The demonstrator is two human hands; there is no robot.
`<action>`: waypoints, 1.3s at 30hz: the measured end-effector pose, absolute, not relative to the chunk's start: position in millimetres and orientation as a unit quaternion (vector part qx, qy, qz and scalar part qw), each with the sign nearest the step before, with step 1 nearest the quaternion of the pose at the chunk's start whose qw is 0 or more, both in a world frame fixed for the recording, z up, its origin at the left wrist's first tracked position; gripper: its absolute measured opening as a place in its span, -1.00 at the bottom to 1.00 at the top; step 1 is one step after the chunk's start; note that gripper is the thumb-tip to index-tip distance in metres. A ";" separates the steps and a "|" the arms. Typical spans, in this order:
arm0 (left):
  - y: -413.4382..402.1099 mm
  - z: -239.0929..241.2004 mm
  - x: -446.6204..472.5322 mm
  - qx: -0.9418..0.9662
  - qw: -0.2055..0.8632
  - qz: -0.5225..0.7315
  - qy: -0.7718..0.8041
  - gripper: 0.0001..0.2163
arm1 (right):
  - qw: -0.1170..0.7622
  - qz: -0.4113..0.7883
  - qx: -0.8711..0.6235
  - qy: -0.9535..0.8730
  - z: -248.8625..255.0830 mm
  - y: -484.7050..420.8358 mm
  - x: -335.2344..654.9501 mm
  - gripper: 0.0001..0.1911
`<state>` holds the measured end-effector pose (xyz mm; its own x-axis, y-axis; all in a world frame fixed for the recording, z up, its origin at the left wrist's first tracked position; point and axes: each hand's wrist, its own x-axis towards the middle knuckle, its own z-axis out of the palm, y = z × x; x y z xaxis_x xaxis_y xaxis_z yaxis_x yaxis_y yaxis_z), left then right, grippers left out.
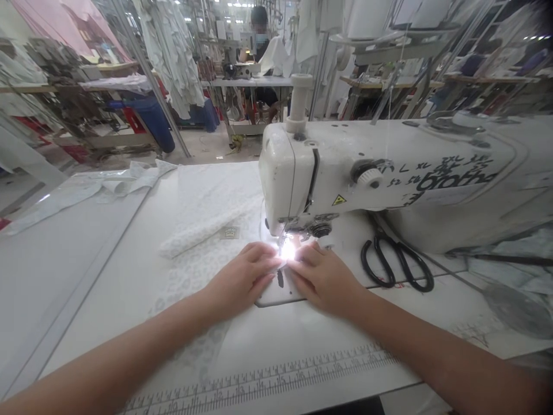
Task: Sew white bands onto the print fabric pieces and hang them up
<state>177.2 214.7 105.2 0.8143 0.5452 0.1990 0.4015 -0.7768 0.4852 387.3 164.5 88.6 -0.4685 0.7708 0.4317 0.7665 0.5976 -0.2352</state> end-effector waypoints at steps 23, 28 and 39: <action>212.4 110.0 174.0 0.950 0.192 0.125 0.212 -0.69 | 0.274 0.014 -0.387 -0.880 90.3 160.4 393.2 -0.75; 217.8 111.9 173.9 0.951 0.197 0.113 0.210 -0.70 | 0.251 0.008 -0.407 -0.878 90.1 160.5 391.3 -0.75; 241.9 114.1 176.6 0.955 0.172 0.105 0.218 -0.71 | 0.207 -0.019 -0.462 -0.862 90.6 165.9 387.3 -0.71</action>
